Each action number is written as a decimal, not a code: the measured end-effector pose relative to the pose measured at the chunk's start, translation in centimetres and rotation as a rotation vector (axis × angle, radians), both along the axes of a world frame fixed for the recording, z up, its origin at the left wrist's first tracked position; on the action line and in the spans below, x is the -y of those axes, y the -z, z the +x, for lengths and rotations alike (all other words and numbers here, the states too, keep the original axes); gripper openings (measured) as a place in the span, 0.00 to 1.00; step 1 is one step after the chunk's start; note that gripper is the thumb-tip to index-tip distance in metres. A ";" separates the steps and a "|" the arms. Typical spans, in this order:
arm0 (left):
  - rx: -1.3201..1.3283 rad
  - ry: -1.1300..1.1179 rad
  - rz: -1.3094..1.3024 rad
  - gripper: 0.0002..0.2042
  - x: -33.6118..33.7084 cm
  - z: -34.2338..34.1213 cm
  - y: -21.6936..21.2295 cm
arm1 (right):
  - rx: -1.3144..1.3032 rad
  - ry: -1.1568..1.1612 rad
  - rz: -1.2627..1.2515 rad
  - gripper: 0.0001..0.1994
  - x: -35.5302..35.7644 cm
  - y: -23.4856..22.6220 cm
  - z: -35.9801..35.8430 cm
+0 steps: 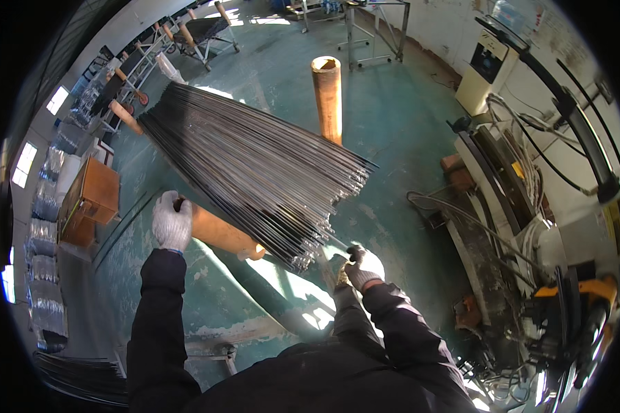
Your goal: The person repeatedly picks up bundles of long metal rods and feeds them into a bending machine. The rods are then stacked on the floor after being processed.
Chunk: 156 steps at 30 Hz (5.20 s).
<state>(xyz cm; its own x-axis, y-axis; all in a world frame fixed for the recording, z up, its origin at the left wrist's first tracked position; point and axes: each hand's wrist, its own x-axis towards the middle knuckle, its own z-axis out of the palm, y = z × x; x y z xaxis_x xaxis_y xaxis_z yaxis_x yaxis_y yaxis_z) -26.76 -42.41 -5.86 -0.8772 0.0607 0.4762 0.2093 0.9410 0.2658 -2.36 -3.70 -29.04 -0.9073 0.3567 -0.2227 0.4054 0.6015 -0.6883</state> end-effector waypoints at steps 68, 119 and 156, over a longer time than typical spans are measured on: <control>1.631 0.166 2.025 0.09 -23.6 11.9 10.8 | 0.156 0.607 0.385 0.06 -9.0 -5.3 49.4; 2.055 1.027 1.419 0.17 -89.0 32.1 4.0 | 0.610 1.436 1.060 0.07 -48.4 -12.4 70.5; 2.195 0.678 1.470 0.18 -85.8 40.3 1.8 | -0.658 1.940 -0.206 0.18 -33.5 -3.4 62.4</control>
